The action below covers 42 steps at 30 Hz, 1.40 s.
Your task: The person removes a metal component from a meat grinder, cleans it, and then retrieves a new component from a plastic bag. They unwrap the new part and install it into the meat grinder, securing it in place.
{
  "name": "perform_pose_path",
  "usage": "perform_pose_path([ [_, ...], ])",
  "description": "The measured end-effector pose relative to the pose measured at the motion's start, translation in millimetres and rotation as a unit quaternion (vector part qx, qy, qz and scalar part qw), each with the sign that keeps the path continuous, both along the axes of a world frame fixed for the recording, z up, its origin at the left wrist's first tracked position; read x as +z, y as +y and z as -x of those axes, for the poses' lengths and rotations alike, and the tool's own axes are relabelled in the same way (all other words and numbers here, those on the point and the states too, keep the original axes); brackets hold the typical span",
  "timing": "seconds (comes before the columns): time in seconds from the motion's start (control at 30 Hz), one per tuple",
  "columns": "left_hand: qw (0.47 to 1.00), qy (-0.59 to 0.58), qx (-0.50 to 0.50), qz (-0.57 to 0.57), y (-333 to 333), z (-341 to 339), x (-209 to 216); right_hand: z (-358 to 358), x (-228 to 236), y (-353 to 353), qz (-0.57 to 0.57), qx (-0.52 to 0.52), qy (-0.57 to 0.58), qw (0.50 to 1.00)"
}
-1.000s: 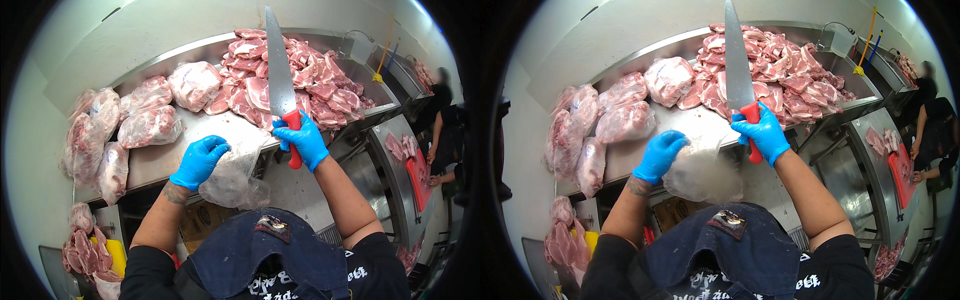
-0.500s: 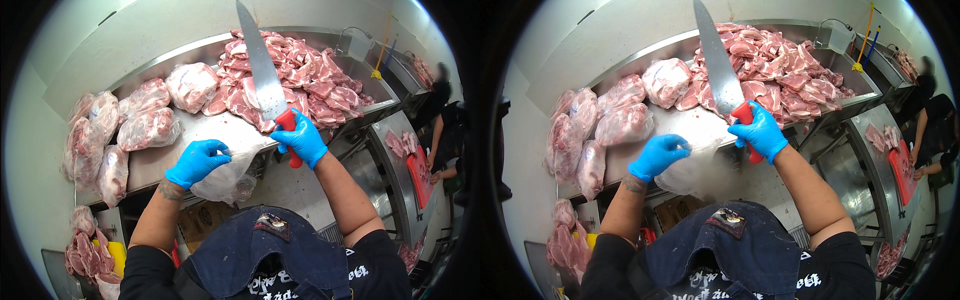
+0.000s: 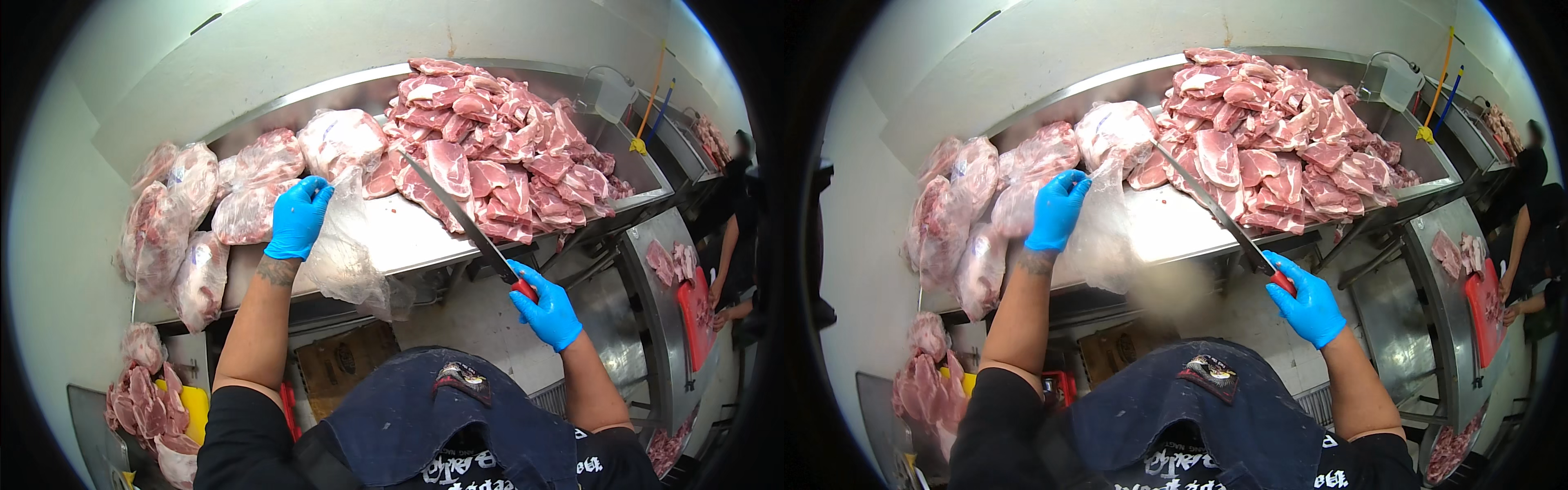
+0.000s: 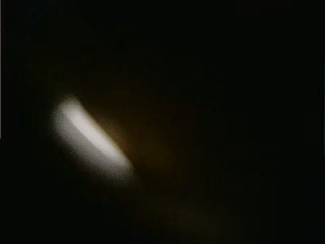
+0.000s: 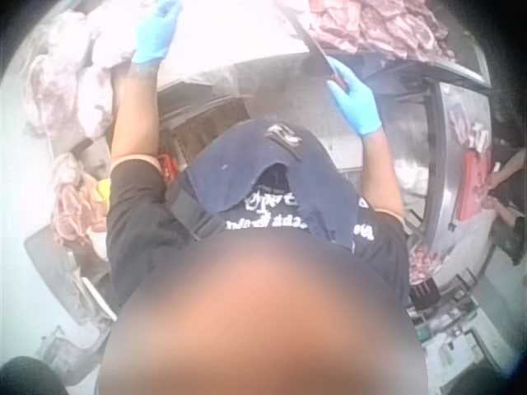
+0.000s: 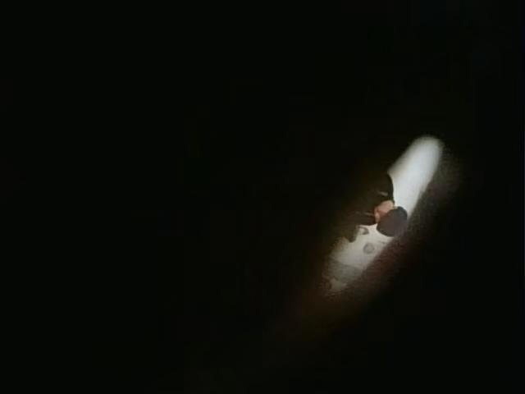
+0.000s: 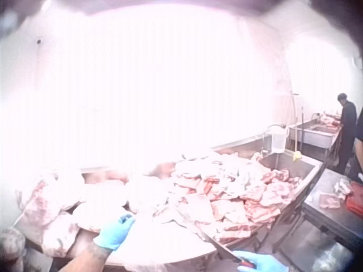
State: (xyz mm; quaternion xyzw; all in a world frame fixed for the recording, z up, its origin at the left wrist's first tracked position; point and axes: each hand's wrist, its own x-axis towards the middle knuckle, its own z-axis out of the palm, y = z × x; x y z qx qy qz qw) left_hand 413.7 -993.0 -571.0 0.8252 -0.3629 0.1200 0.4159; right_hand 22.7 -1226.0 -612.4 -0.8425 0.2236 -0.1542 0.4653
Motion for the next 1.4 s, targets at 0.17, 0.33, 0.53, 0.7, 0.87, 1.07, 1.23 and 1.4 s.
perform_pose_path([
  [0.17, 1.000, -0.019, 0.011, -0.021, -6.9, -8.5, -0.9, 12.1, 12.2, -3.1, 0.210, 0.016, 0.002, 0.978],
  [0.33, 0.995, -0.090, -0.048, -0.003, -15.3, -2.9, 4.0, 0.7, 28.7, 6.3, 0.346, 0.054, 0.013, 0.937],
  [0.53, 0.970, -0.234, -0.068, -0.026, -16.1, -2.3, 17.3, -15.9, 43.4, 16.1, 0.371, 0.063, 0.025, 0.926],
  [0.7, 0.941, -0.310, -0.074, -0.111, -14.9, -2.5, 18.3, -34.4, 42.0, 18.0, 0.367, 0.060, 0.005, 0.928],
  [0.87, 0.918, -0.360, -0.074, -0.152, -19.1, 2.6, 7.6, -67.5, 32.0, 25.0, 0.371, 0.057, 0.032, 0.926],
  [1.07, 0.936, -0.338, -0.021, -0.097, -21.1, -3.4, 8.0, -91.2, 32.8, 35.2, 0.357, 0.056, 0.035, 0.932],
  [1.23, 0.938, -0.332, 0.098, -0.002, 0.3, -38.2, 25.7, -82.5, 34.7, 32.3, 0.374, 0.051, 0.020, 0.926],
  [1.4, 0.966, -0.199, 0.151, -0.063, 14.6, -52.2, 17.7, -78.4, 26.2, 34.2, 0.378, 0.070, 0.001, 0.923],
])
